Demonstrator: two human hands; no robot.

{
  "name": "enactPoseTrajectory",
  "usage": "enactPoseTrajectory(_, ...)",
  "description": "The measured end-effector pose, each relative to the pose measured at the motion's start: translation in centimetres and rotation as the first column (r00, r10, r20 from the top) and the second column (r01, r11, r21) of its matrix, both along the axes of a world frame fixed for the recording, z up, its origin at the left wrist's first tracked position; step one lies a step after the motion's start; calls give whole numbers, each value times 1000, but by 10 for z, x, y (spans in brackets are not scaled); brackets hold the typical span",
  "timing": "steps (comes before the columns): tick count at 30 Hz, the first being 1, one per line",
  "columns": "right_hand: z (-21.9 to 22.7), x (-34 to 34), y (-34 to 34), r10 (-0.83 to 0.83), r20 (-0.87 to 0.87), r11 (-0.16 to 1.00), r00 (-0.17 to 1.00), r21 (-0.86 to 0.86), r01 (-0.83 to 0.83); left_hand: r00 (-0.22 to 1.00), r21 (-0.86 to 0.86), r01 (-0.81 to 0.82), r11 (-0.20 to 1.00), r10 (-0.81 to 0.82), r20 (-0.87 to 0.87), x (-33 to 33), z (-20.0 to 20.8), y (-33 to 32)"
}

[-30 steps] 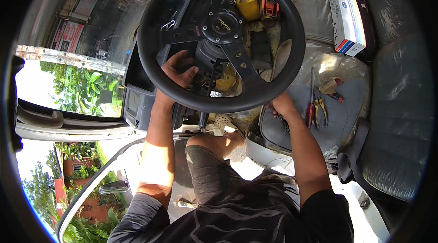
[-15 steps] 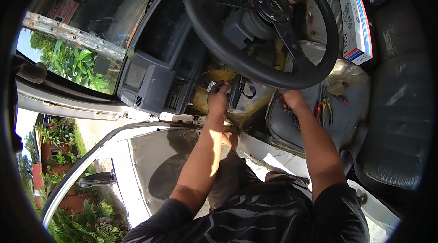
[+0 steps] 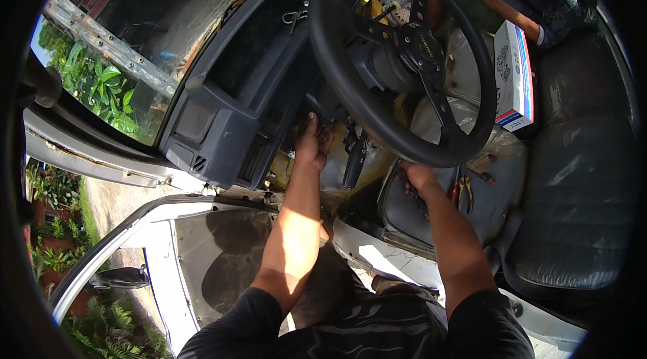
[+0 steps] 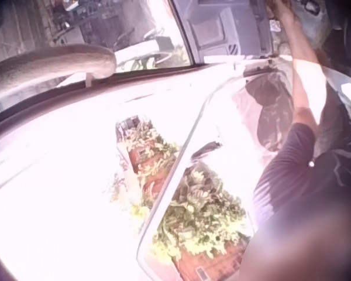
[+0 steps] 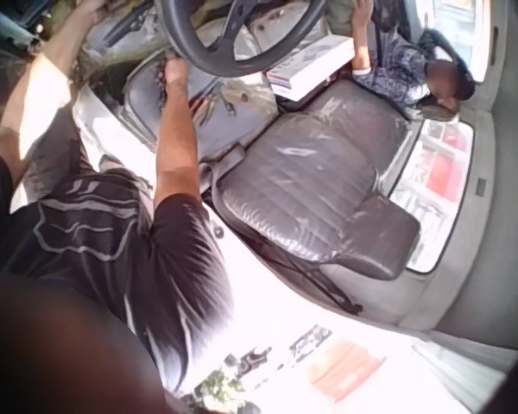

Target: The person removes a steering wheel from a vehicle. They use a screwdriver to loosen bolts on the steering column, detach the wheel, and then remove a retaining nut from the column.

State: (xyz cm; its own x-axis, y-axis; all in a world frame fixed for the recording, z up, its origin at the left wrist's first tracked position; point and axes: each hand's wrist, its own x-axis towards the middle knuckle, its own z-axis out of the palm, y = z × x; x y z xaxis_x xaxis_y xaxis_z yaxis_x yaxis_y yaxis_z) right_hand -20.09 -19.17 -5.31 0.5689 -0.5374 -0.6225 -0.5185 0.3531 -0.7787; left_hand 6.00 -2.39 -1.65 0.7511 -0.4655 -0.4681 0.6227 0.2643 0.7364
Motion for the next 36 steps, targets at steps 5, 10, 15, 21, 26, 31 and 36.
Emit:
enactPoseTrajectory(5,-2,2,0,-22,-43,1000,999,0,22,1000,-121,7,993,-5,13,6,-6,-6)
enactPoseTrajectory(10,-4,2,1,-15,-52,1000,999,12,15,999,-202,-23,979,29,31,5,-10,-6)
enactPoseTrajectory(15,-7,-2,2,-6,-19,1000,1000,-6,6,996,-148,-25,989,37,77,7,-14,-10)
enactPoseTrajectory(21,-11,-2,0,8,-65,1000,998,31,-6,997,-133,-3,991,13,74,6,-11,-9)
enactPoseTrajectory(26,-10,1,0,-14,-56,1000,998,10,15,982,35,-41,999,34,185,-10,-10,-8)
enactPoseTrajectory(31,-6,-1,-1,19,-56,999,998,-45,-21,630,295,-212,932,-100,770,-58,12,-8)
enactPoseTrajectory(36,-4,-4,-2,28,11,999,1000,-18,-28,-57,297,-287,911,-325,944,-53,104,-15)
